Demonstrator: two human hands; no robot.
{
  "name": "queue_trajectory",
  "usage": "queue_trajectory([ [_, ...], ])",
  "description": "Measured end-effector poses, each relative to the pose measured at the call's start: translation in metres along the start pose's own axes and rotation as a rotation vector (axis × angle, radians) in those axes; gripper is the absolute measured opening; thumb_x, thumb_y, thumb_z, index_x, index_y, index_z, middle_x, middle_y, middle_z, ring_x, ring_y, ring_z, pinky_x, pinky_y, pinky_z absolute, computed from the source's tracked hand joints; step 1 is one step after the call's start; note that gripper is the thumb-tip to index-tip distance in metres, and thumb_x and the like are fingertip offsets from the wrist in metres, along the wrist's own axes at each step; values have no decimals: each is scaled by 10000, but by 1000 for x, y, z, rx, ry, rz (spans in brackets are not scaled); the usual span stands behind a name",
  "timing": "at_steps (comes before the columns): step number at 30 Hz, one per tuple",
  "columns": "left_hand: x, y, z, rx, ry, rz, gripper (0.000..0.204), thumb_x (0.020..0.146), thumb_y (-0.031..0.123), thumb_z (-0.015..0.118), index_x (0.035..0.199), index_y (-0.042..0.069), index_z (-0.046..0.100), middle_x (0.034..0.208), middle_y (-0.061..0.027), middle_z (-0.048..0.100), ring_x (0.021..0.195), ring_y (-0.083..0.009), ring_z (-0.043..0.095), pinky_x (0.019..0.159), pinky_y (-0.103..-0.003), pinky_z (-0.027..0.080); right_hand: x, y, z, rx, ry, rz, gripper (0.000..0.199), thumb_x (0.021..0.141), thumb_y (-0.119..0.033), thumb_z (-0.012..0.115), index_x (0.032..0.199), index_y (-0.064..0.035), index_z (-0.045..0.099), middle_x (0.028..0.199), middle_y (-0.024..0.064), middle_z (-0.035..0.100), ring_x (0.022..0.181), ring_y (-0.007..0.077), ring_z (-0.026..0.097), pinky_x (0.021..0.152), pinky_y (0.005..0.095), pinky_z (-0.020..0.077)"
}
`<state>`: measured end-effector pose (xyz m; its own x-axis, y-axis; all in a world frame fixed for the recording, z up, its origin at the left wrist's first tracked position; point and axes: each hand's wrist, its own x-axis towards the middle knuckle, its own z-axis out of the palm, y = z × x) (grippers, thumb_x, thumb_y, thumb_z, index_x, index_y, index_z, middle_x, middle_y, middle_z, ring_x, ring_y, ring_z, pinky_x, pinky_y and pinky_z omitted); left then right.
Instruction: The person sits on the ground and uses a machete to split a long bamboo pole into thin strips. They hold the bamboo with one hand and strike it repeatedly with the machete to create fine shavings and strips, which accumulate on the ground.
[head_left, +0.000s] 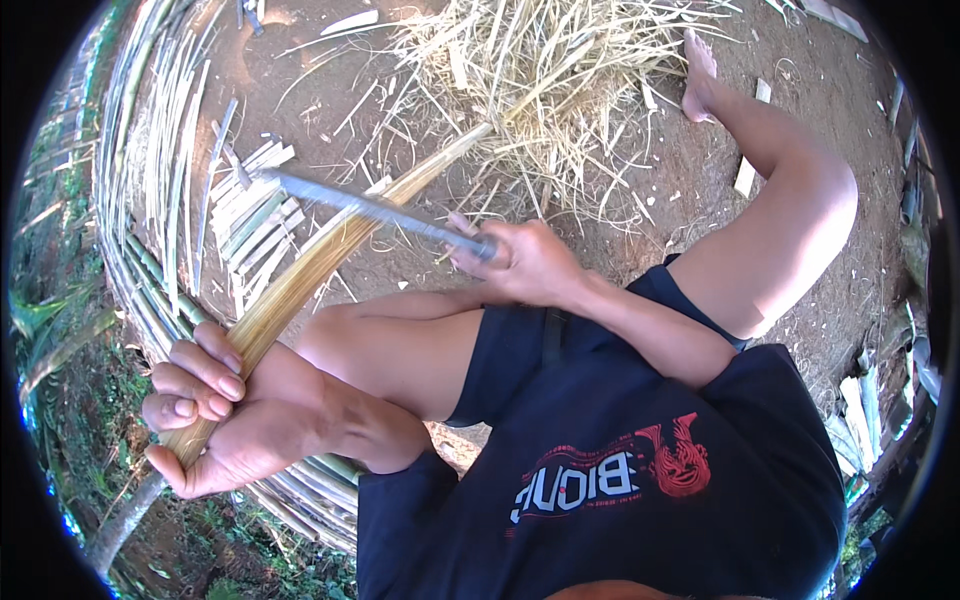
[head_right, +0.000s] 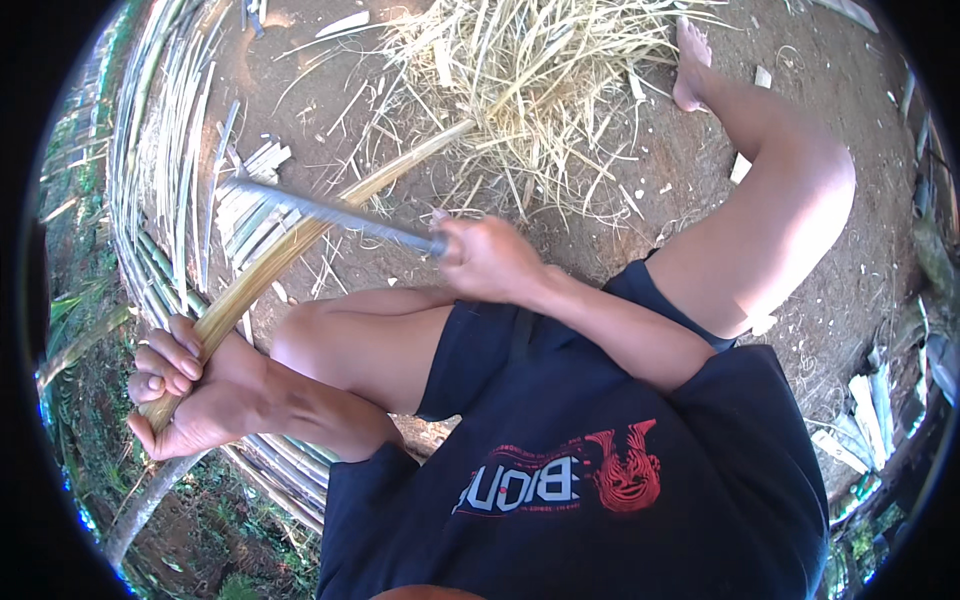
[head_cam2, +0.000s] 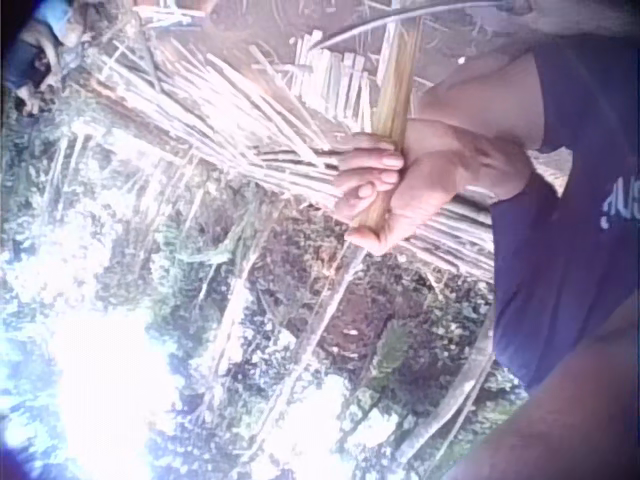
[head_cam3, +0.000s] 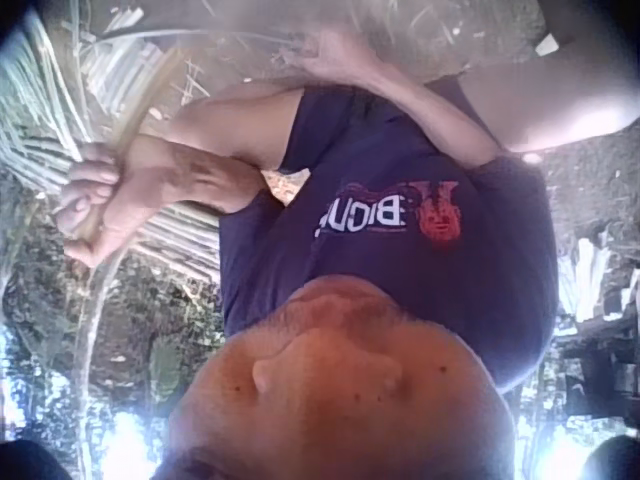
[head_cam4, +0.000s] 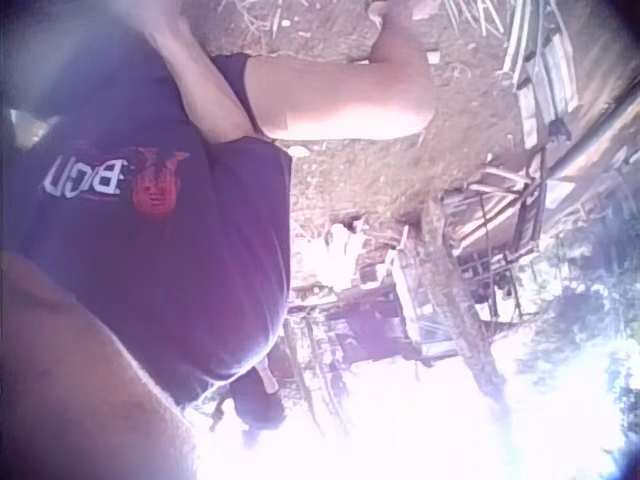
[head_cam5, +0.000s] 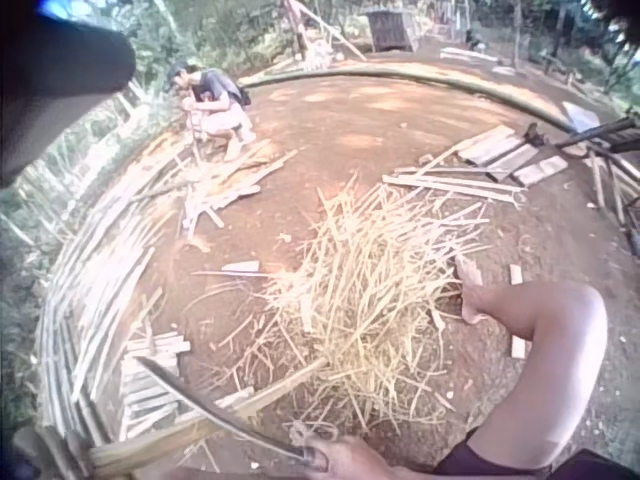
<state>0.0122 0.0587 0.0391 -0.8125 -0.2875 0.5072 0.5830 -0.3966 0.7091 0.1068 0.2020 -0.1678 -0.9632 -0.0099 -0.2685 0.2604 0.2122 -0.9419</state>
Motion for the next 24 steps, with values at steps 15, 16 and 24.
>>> queue_trajectory([
  [15,-8,4,-4,22,-32,7,407,887,383,493,614,83,462,534,-17,305,466,-131,294,476,-269,267,12,16,15,35,110,-167,301,719,-58,669,1015,-5,653,778,218,659,638,328,680,567,370,514],
  [16,-9,5,-6,22,-52,4,407,888,383,493,615,83,464,533,-17,306,465,-131,295,476,-269,268,7,8,12,19,117,-205,282,722,-62,670,999,-8,659,764,212,658,624,329,676,560,371,511],
  [24,-22,9,-4,34,-68,11,413,896,385,489,609,91,447,530,-9,311,466,-121,292,487,-263,262,5,-2,5,49,124,-64,86,741,-63,596,811,-15,610,579,197,585,528,378,617,655,446,556],
])
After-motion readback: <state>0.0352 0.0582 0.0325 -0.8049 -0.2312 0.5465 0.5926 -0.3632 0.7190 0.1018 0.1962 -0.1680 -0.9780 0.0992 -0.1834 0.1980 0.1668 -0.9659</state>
